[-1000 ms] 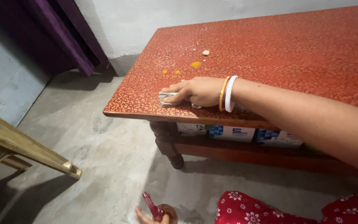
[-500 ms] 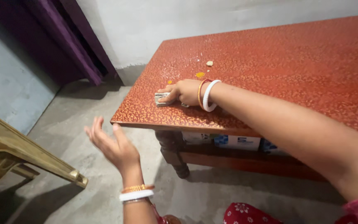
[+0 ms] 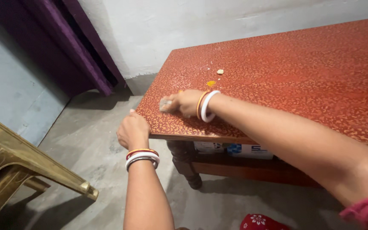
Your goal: The person cleans a speckled tabletop by spraying liquid from a red spray bottle and wiping with a cloth. They repeatedly target small yellow and white spots, moving the cloth across the surface to remove residue.
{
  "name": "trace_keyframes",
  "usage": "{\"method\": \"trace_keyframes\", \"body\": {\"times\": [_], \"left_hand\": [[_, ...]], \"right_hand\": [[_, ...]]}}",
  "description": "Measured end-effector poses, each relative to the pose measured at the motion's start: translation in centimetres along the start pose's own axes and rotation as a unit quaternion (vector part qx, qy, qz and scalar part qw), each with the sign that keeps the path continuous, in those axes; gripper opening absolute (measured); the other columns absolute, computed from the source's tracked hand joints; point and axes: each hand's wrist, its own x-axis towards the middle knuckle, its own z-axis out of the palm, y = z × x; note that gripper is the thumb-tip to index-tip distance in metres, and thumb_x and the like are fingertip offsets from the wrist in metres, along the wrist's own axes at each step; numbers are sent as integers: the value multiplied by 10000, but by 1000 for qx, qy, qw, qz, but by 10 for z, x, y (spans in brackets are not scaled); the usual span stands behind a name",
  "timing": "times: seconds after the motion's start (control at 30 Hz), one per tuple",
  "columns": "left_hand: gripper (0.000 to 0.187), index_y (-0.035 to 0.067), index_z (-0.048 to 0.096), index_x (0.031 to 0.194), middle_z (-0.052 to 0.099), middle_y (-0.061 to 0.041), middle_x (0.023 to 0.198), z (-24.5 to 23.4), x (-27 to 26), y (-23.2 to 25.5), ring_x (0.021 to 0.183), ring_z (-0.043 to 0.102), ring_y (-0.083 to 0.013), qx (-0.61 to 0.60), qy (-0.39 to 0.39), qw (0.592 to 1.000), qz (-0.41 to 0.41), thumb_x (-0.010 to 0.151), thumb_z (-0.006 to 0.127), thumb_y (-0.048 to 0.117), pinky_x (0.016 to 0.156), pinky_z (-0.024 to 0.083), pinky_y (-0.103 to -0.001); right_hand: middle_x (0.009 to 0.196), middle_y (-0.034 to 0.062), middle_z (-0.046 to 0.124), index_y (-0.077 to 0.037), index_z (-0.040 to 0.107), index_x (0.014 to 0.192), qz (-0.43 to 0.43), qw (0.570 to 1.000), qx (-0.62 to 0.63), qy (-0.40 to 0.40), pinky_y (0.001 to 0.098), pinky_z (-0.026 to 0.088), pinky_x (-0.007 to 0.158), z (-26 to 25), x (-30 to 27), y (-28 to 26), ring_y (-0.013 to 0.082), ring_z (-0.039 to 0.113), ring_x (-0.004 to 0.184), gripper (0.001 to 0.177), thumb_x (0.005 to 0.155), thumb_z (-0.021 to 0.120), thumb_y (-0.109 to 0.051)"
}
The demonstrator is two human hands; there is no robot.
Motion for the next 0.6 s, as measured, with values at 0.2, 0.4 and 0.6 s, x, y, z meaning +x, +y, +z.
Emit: {"method": "trace_keyframes", "body": {"times": [0.2,0.4,0.6], "left_hand": [[567,3,743,1135,700,-255,1208,-10,20,-2,1156,655,-446,53,-16,998,-9,1074,373,428,960,516,-531],[566,-13,749,1104,699,-275,1189,-1,23,-7,1139,651,-463,39,7,999,-18,1072,386,420,958,511,-537],[589,-45,757,1029,708,-303,1115,5,27,-12,1079,663,-483,26,45,999,-7,1061,403,424,942,507,-553]], "right_hand": [[1616,94,412,-239,643,1367,-86,996,-11,-18,379,385,1162,12,-12,-33,317,467,1424,681,764,553,65],[1596,99,419,-253,630,1394,-87,996,2,-3,397,345,1171,14,21,-10,323,419,1450,716,758,595,74],[1553,65,461,-259,611,1390,19,999,-30,-1,386,365,1153,7,67,24,313,464,1395,724,744,609,67]]}}
